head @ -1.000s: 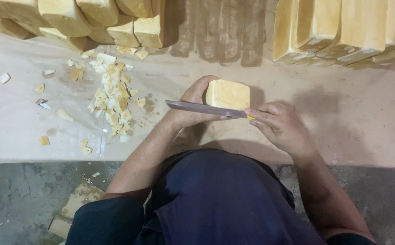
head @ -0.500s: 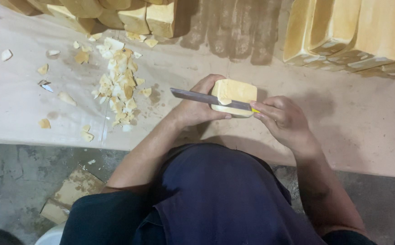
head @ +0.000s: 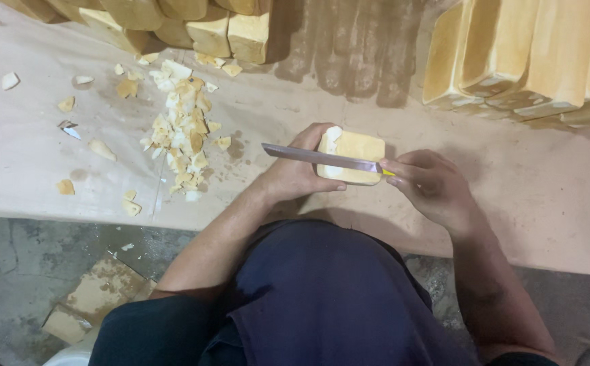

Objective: The person uses a serrated knife to shave the top and bottom crusts off of multiple loaves of bread on a large wooden work table.

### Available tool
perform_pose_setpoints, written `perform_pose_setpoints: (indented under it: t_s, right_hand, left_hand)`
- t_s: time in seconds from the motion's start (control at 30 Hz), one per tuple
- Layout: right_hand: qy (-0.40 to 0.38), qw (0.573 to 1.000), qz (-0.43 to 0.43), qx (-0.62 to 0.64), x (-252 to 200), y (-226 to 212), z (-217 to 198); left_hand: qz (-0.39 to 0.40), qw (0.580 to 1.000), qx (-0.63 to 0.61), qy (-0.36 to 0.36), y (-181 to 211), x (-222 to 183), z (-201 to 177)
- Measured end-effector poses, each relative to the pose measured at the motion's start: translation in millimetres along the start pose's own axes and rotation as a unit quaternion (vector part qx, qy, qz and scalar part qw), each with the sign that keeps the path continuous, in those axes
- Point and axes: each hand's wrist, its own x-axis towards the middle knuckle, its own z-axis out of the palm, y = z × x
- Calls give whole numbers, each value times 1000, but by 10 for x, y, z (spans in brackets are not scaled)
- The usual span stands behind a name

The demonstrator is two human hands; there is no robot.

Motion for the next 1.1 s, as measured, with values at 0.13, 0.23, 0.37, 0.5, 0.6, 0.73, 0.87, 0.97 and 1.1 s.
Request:
perform_pose_setpoints:
  t_s: [0.13,0.23,0.37,0.5,0.6,0.73,0.87,0.97,1.1]
  right_hand:
    - [14,1000,-2,4,13,48,-23]
    - [10,999,20,-27,-31,24,-88]
    - [24,1000,-3,-1,-88,24,-33]
    - [15,998,43,-42,-23,59,-70]
    - [16,998,45,-39,-27,45,4]
    - [25,995,64,-67,-69,140,-89]
    - [43,991,115,-47,-101,196,-142]
    - [63,994,86,23,-47,134,4]
    - [48,996,33,66,8,-67,155]
  left_hand:
    - [-21,1000,-6,-16,-19,-10,16]
    - [-11,1000,2,-16,5,16,9]
    - [-26,999,-5,-28,37,-8,46]
    - [-19,1000,11,-15,61,-12,20]
    - [-21,1000,13,-17,48,-32,62]
    - [-14,999,34,5,35,-82,6]
    - [-40,999,-1,20,56,-266,-98]
    - [-92,995,-12,34,88,-432,-217]
    - [-115,989,-65,64,53,-538,-401]
